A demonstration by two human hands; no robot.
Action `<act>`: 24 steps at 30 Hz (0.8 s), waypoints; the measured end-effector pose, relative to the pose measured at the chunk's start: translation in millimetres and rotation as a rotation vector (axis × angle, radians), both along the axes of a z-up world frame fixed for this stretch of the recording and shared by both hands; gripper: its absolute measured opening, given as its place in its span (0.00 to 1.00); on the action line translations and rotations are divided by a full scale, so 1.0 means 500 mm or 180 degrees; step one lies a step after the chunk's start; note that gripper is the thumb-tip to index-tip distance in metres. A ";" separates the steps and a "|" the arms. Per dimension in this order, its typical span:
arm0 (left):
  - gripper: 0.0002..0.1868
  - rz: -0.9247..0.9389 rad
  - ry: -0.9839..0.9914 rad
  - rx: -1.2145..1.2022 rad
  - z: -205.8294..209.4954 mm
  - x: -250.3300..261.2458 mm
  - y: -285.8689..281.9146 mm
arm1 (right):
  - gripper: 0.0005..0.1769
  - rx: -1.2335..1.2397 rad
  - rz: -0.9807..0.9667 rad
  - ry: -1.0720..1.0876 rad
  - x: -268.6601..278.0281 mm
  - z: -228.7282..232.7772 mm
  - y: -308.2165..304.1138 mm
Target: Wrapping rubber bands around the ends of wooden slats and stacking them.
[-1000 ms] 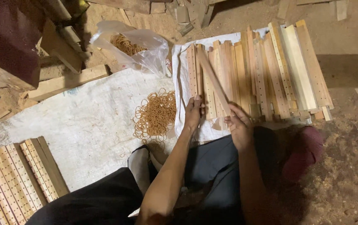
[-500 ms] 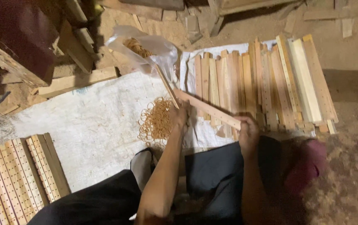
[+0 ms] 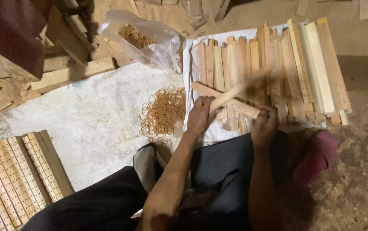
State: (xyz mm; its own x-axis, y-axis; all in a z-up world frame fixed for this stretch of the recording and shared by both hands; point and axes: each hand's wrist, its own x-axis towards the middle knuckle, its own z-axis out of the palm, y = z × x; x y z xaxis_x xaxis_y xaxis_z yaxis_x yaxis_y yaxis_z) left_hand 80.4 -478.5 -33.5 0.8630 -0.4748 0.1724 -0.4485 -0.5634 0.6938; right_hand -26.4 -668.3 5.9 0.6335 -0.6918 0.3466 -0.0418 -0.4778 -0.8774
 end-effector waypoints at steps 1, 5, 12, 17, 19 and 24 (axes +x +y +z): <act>0.24 -0.0009 0.0016 -0.0001 0.006 -0.002 0.000 | 0.11 -0.0001 -0.0009 0.0016 -0.001 -0.001 -0.004; 0.30 -0.0287 -0.0100 -0.0039 0.010 -0.004 -0.002 | 0.15 0.0053 0.0045 -0.0007 -0.011 0.031 -0.019; 0.31 0.0062 -0.0444 0.0026 -0.004 -0.003 0.013 | 0.14 0.0302 0.0477 -0.0162 0.005 0.013 -0.021; 0.32 -0.0047 -0.0934 0.0524 0.024 0.033 0.010 | 0.15 0.0274 0.0476 -0.0033 0.003 -0.009 -0.037; 0.29 -0.0113 -0.1166 0.0803 0.033 0.064 0.012 | 0.15 0.0302 0.0447 0.0055 -0.002 -0.010 -0.036; 0.32 -0.1481 -0.0957 0.1636 0.194 0.129 0.051 | 0.11 0.0970 0.0138 -0.0150 0.023 0.013 -0.013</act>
State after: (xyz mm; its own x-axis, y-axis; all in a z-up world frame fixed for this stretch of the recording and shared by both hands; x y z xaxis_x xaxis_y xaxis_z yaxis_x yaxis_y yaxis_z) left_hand 144.7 -453.2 63.5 0.5047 -0.8629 0.0272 -0.8477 -0.4893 0.2051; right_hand -14.8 -674.8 12.4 0.6528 -0.7411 0.1570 0.0171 -0.1928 -0.9811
